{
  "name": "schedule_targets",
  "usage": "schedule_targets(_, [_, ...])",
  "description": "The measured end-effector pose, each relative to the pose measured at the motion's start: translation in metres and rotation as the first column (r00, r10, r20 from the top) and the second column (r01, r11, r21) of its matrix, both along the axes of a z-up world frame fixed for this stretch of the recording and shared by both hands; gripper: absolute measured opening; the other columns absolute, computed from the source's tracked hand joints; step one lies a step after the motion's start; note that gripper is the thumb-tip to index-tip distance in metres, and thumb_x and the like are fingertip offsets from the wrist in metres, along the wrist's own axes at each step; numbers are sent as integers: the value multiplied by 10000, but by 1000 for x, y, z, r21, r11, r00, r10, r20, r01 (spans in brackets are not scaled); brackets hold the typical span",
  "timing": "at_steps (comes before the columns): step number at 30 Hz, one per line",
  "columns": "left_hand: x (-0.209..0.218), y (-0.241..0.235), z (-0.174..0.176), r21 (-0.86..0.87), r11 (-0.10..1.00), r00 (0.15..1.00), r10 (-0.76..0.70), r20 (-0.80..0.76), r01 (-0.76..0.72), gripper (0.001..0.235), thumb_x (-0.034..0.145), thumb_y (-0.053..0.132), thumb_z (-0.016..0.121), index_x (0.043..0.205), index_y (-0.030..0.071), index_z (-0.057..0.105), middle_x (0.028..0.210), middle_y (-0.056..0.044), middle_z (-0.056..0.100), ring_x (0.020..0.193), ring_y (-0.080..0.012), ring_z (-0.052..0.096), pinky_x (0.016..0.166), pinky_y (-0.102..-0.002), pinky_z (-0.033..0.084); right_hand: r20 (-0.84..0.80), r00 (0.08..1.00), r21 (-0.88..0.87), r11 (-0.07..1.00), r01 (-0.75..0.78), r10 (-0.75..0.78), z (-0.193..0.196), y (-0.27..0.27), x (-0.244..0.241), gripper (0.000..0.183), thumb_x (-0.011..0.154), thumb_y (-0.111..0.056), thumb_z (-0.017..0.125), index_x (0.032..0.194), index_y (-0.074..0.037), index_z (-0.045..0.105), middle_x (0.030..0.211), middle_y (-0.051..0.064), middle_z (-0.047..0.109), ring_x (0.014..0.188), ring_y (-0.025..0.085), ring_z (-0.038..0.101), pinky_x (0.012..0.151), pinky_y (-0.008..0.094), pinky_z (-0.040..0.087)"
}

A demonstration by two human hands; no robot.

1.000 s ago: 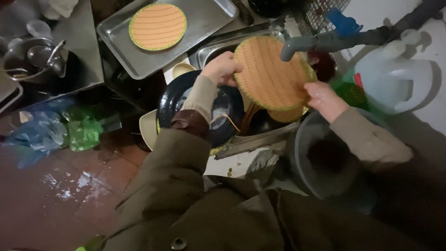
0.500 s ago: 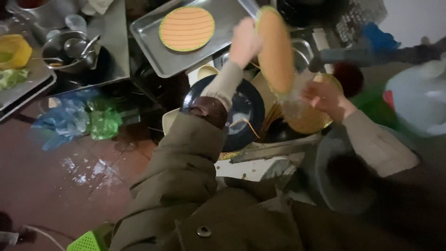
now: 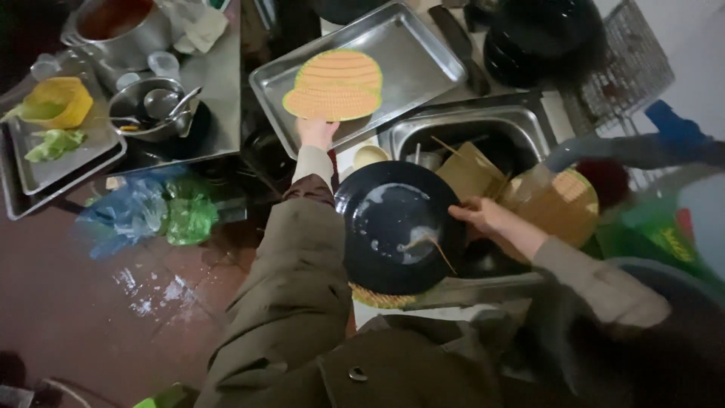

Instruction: Rinsing a variety of dishes, trays, and utensils under a running faucet in a kitchen sink.

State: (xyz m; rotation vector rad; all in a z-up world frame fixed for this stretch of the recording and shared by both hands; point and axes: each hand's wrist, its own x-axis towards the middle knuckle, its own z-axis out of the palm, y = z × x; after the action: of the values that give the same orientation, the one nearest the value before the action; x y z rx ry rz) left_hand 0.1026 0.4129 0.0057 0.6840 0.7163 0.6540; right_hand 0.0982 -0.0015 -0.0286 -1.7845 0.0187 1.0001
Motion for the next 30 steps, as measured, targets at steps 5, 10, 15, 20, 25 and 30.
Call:
schedule_targets(5, [27, 47, -72, 85, 920, 880, -336, -334, 384, 383, 958, 252, 555, 1269, 111, 382, 1104, -29, 405, 911, -192, 419, 761, -329, 433, 114, 990, -108, 992, -65, 77, 55, 15, -23, 630, 807, -146, 750, 1371, -34, 491, 1377, 195, 628, 1200, 342, 660, 901, 461, 596])
schedule_targets(10, [-10, -19, 20, 148, 802, 717, -415, -560, 579, 731, 926, 367, 534, 1578, 118, 317, 1582, -73, 417, 1278, -316, 609, 1008, -378, 599, 107, 984, -296, 950, -105, 142, 84, 2, -18, 419, 1001, 49, 452, 1399, -40, 545, 1417, 179, 604, 1323, 327, 578, 1064, 510, 520])
schedule_targets(15, [-38, -90, 84, 328, 561, 634, -529, -564, 760, 613, 994, 306, 546, 1546, 92, 389, 1562, -145, 484, 1237, -288, 683, 1040, -352, 593, 217, 974, -228, 968, 108, -58, 109, -52, -10, 662, 1008, -208, 567, 1604, -123, 291, 1668, 115, 315, 1532, 276, 323, 1231, 472, 286])
schedule_targets(20, [-50, -145, 64, 507, 290, 578, -527, -623, 812, 93, 1005, 213, 596, 1015, 120, 596, 879, -17, 577, 708, -115, 537, 576, -258, 463, 348, 907, -174, 934, 312, -238, 68, -125, 14, 810, 963, -362, 743, 1593, -54, 339, 1596, 204, 380, 1452, 351, 406, 1091, 492, 379])
schedule_targets(25, [-37, -182, -9, 403, 270, 479, -614, -627, 875, 650, 944, 365, 730, 1455, 20, 524, 1255, -156, 676, 846, -196, 731, 686, -325, 639, 319, 903, -169, 920, 355, -290, 40, -188, 46, 934, 931, -461, 855, 1619, -96, 338, 1599, 270, 340, 1420, 399, 432, 909, 411, 506])
schedule_targets(30, [-58, -229, 18, 56, 420, 395, -787, -474, 906, 573, 924, 288, 770, 1393, 20, 578, 1326, -234, 636, 995, -394, 744, 785, -560, 636, 246, 928, -182, 927, 327, -279, 45, -206, 51, 983, 939, -486, 833, 1646, -110, 264, 1654, 240, 269, 1288, 260, 541, 664, 177, 480])
